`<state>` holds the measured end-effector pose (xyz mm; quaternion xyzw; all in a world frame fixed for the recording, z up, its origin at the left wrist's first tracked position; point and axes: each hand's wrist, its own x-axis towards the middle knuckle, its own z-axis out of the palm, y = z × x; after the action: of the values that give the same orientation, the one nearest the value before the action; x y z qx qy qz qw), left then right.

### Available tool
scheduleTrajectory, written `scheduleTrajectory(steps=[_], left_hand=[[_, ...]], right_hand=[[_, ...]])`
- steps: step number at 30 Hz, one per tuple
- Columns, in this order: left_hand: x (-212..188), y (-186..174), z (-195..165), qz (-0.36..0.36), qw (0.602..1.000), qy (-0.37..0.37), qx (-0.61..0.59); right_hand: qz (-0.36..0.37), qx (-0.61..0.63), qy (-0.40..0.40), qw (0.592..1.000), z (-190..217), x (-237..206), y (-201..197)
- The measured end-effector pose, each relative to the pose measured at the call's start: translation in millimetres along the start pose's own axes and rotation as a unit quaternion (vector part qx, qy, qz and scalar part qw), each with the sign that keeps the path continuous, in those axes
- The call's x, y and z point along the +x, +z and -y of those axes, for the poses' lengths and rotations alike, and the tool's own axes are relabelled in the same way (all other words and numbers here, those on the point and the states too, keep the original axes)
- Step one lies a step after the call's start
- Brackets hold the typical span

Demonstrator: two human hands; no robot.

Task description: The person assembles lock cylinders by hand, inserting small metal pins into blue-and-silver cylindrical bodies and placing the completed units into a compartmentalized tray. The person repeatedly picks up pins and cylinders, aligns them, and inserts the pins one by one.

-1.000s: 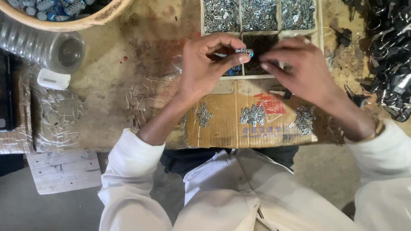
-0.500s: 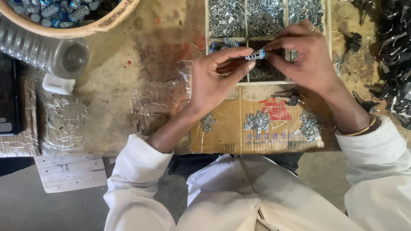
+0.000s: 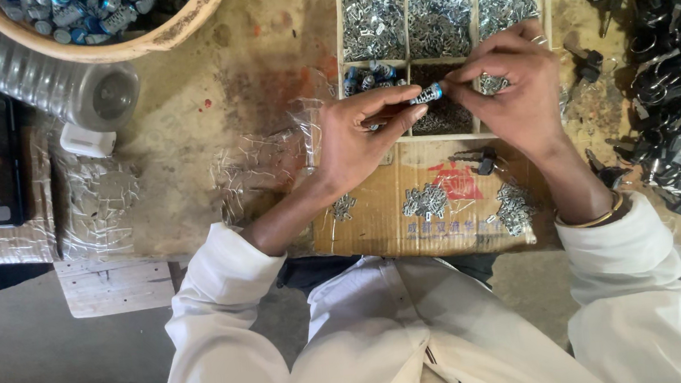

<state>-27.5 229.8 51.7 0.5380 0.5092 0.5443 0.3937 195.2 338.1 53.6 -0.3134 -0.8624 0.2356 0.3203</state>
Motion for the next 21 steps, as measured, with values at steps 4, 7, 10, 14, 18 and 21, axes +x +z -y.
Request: scheduleTrajectory(steps=[4, 7, 10, 14, 18, 21], left_hand=[[-0.2, 0.5, -1.8, -0.001, 1.0, -0.01, 0.005], [-0.2, 0.7, -2.3, -0.006, 0.999, -0.01, 0.042], [-0.3, 0.0, -0.8, -0.011, 0.999, 0.003, 0.05], [-0.6, -0.4, 4.3, -0.007, 0.999, 0.006, 0.05], [-0.1, 0.2, 10.2, -0.006, 0.998, 0.022, 0.061], [0.4, 0.0, 12.6, -0.007, 0.997, 0.03, 0.073]], right_hand=[[-0.027, 0.119, 0.043, 0.992, 3.9, 0.6, 2.4], [0.006, 0.35, 0.138, 0.927, 11.9, -2.0, 3.5], [0.052, 0.446, 0.134, 0.883, 19.3, -2.1, 4.8], [0.07, 0.433, 0.149, 0.886, 24.8, 0.5, 5.8], [0.07, 0.398, 0.128, 0.906, 28.3, 2.1, 7.3], [0.057, 0.33, 0.13, 0.933, 32.1, 1.0, 8.6]])
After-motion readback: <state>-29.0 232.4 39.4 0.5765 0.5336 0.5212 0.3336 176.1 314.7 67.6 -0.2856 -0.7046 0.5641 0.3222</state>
